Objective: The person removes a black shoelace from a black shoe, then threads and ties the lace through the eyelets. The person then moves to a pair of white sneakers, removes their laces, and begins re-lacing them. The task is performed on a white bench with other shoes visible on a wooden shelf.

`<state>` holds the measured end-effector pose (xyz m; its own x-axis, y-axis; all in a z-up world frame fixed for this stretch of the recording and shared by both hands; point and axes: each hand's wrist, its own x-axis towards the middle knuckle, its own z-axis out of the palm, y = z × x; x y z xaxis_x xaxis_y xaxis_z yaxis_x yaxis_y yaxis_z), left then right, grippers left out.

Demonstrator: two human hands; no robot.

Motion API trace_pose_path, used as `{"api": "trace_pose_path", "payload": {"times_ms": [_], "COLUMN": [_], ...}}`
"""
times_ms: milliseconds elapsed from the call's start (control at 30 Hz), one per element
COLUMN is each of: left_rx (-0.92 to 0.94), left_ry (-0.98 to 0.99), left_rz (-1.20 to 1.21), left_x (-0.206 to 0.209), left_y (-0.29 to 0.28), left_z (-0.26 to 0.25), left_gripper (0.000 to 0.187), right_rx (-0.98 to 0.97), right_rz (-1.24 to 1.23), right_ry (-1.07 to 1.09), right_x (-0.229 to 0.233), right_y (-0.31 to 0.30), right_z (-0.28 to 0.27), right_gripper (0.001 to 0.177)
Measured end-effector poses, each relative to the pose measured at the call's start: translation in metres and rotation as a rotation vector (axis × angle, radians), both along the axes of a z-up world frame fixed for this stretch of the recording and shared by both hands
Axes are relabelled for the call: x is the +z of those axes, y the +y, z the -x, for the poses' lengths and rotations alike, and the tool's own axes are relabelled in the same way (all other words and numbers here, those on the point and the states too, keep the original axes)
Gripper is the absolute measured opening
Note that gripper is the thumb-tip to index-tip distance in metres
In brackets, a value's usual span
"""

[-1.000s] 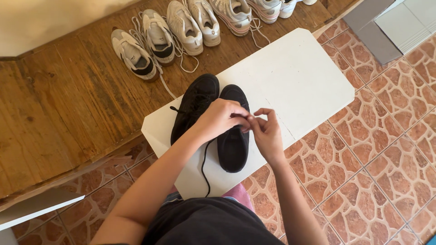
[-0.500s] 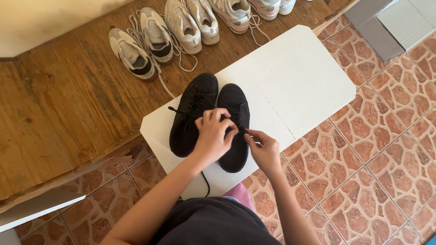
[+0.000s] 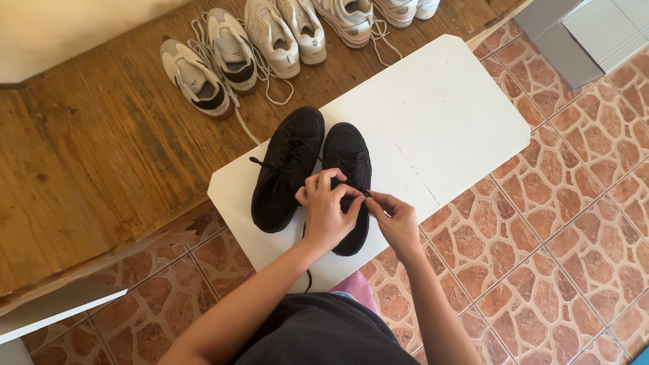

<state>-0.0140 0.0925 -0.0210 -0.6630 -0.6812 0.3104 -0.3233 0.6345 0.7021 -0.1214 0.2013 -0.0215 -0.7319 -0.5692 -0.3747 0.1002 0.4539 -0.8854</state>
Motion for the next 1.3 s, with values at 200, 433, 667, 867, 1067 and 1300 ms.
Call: {"api": "trace_pose_path", "payload": {"times_ms": [200, 433, 667, 867, 1067, 1300], "left_rx": [0.053, 0.041, 0.023, 0.02, 0.045, -0.002], "left_ry": [0.024, 0.045, 0.06, 0.049, 0.059, 0.024], "left_rz": [-0.012, -0.044, -0.046, -0.056, -0.059, -0.012], "left_x": [-0.01, -0.014, -0.014, -0.017, -0.013, -0.006], "left_y": [0.005, 0.001, 0.005, 0.003, 0.002, -0.001], "left_z": [-0.002, 0.0, 0.0, 0.0, -0.002, -0.01], "left_gripper": [0.012, 0.011, 0.01, 0.01, 0.011, 0.015], "right_rx": [-0.009, -0.004, -0.016, -0.019, -0.021, -0.178], "right_rz": [-0.08, -0.027, 0.041, 0.017, -0.012, 0.177], "right_ry": [0.05, 0.019, -0.01, -0.022, 0.009, -0.141], "right_x": [0.008, 0.003, -0.005, -0.003, -0.002, -0.039], "right_y": [-0.001, 0.001, 0.003, 0.002, 0.007, 0.001], "right_z": [-0.006, -0.003, -0.002, -0.003, -0.008, -0.011], "right_gripper": [0.031, 0.031, 0.031, 0.031, 0.028, 0.021]}}
